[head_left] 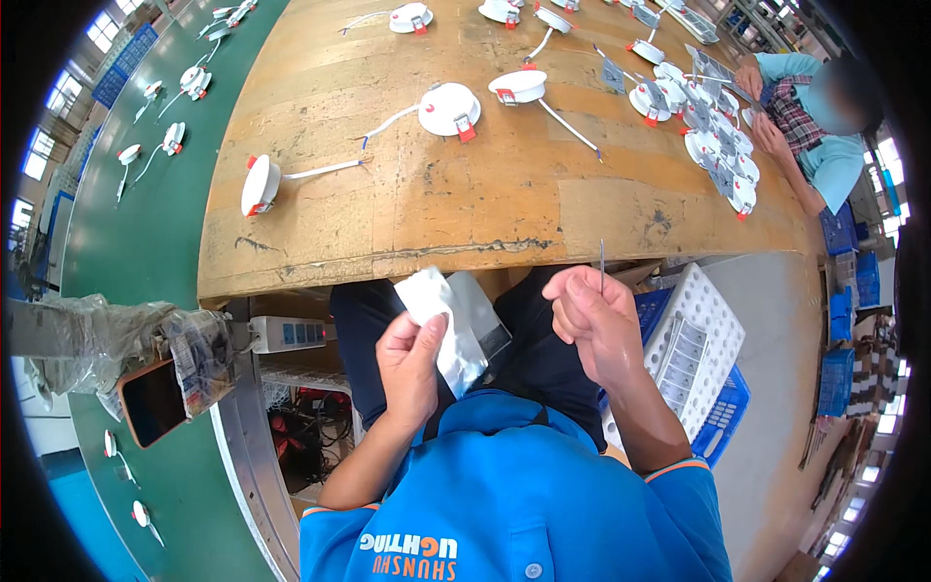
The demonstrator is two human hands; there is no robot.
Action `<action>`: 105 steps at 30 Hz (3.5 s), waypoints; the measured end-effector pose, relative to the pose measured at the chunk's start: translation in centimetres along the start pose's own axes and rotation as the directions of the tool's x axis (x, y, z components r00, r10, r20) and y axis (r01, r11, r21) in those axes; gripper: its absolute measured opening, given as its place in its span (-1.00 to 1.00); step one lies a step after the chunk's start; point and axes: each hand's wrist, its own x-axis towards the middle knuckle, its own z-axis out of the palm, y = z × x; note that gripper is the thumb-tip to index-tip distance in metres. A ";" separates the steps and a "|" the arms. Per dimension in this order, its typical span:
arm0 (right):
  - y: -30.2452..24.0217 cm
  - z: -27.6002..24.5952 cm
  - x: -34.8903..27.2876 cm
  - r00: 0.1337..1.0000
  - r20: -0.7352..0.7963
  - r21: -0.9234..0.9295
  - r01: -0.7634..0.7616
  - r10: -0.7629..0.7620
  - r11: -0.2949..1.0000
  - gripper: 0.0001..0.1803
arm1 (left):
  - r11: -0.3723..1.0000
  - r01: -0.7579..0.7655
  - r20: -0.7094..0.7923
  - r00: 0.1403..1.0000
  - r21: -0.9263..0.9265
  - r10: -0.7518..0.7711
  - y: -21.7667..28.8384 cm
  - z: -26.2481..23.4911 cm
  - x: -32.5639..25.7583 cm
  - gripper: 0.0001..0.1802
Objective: The person applies labels to the backs of circular LED light fixtures by hand.
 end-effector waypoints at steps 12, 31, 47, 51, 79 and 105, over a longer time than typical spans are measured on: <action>0.4 2.2 -1.6 0.948 0.242 -0.661 0.316 -0.206 0.681 -0.85 | 0.980 -0.194 -0.058 0.979 0.047 0.197 1.7 0.5 1.2 -0.86; 3.1 2.7 0.4 0.738 0.590 -0.786 0.618 -0.329 -0.025 -0.83 | 0.956 -0.230 0.028 0.973 0.181 0.228 2.0 0.9 0.9 -0.94; 2.9 2.9 0.2 0.746 0.558 -0.809 0.586 -0.364 -0.040 -0.84 | 0.952 -0.240 0.027 0.971 0.191 0.240 1.9 1.1 1.2 -0.93; 3.0 2.9 0.2 0.743 0.563 -0.803 0.595 -0.361 -0.029 -0.80 | 0.954 -0.235 0.029 0.972 0.185 0.233 1.9 1.3 1.2 -0.94; 2.6 1.7 1.3 0.697 0.701 -0.660 0.715 -0.153 0.230 -0.85 | 0.985 0.089 0.096 0.990 0.144 -0.104 0.7 0.4 1.8 -0.90; 2.7 2.9 1.8 0.545 0.804 -0.579 0.809 -0.239 -0.104 -0.86 | 0.872 -0.328 0.068 0.943 0.364 0.326 2.8 0.2 1.4 -0.92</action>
